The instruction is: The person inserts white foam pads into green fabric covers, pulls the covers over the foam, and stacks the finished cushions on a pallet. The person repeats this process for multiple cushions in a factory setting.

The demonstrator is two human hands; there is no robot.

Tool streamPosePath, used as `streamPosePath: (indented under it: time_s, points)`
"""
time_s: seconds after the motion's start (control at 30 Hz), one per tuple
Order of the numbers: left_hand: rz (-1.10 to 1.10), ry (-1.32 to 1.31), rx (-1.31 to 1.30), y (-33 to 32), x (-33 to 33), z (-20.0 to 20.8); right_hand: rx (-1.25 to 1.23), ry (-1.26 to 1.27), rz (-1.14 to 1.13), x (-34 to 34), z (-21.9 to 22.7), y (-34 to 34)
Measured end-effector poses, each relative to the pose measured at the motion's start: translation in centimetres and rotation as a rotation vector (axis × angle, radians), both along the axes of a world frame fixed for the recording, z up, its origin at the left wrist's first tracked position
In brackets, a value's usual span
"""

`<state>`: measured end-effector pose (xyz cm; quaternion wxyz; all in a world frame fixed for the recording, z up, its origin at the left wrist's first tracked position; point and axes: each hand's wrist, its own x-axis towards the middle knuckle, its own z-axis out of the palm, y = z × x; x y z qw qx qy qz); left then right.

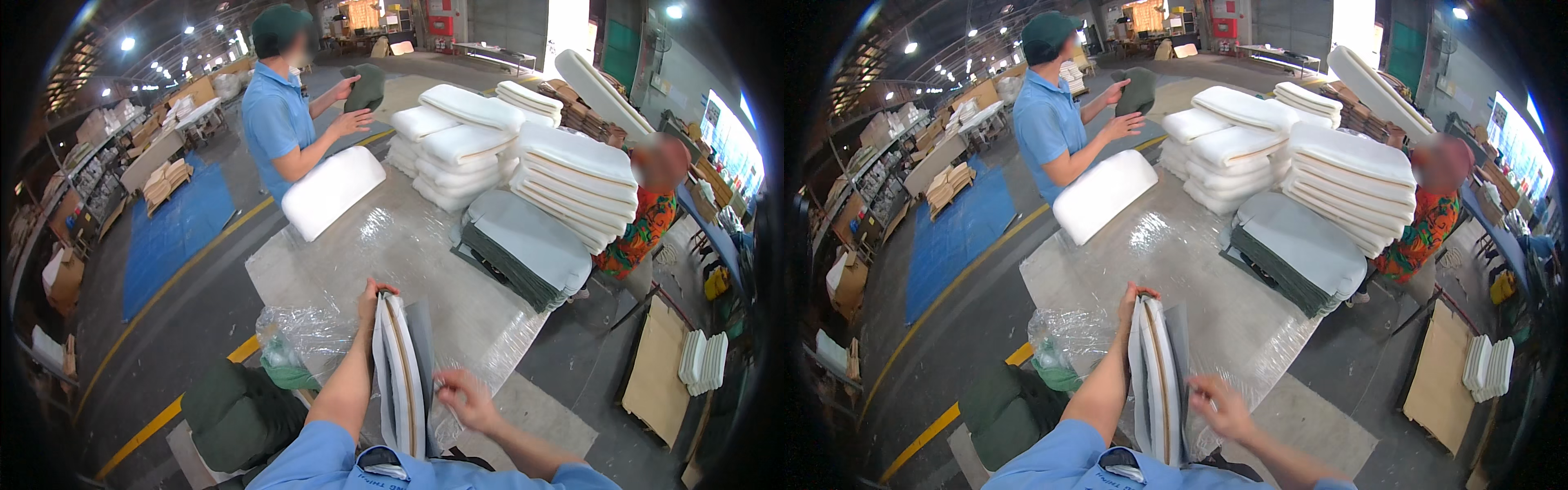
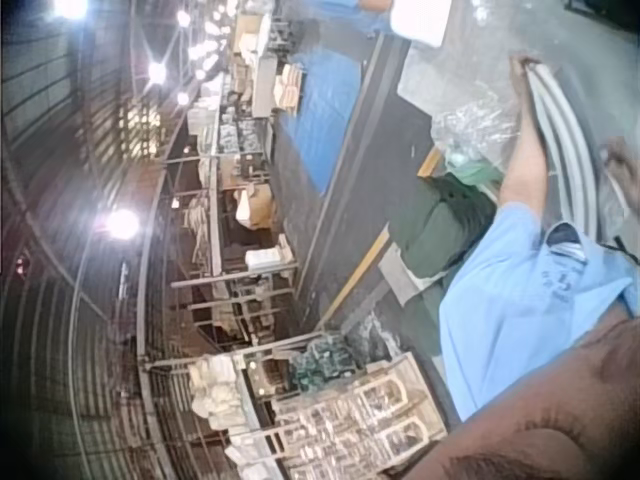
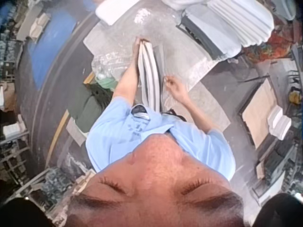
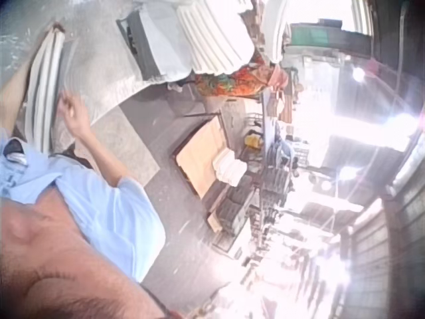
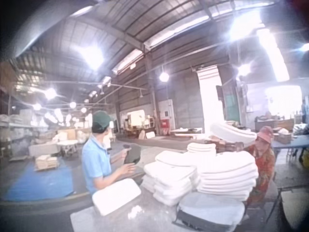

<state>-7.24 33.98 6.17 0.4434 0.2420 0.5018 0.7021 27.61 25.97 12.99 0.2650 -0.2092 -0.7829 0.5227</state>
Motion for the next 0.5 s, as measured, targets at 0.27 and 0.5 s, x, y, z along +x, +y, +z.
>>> streamPosePath:
  time_s: [0.27,0.5]
  points:
    - [0.022,-0.135,0.094,0.8,-1.3,-0.9,0.012,-0.008,0.076,-18.2,3.0,15.3]
    - [0.154,-0.67,0.215,2.9,3.5,-1.4,-0.253,-0.111,0.282,-21.5,-1.3,19.5]
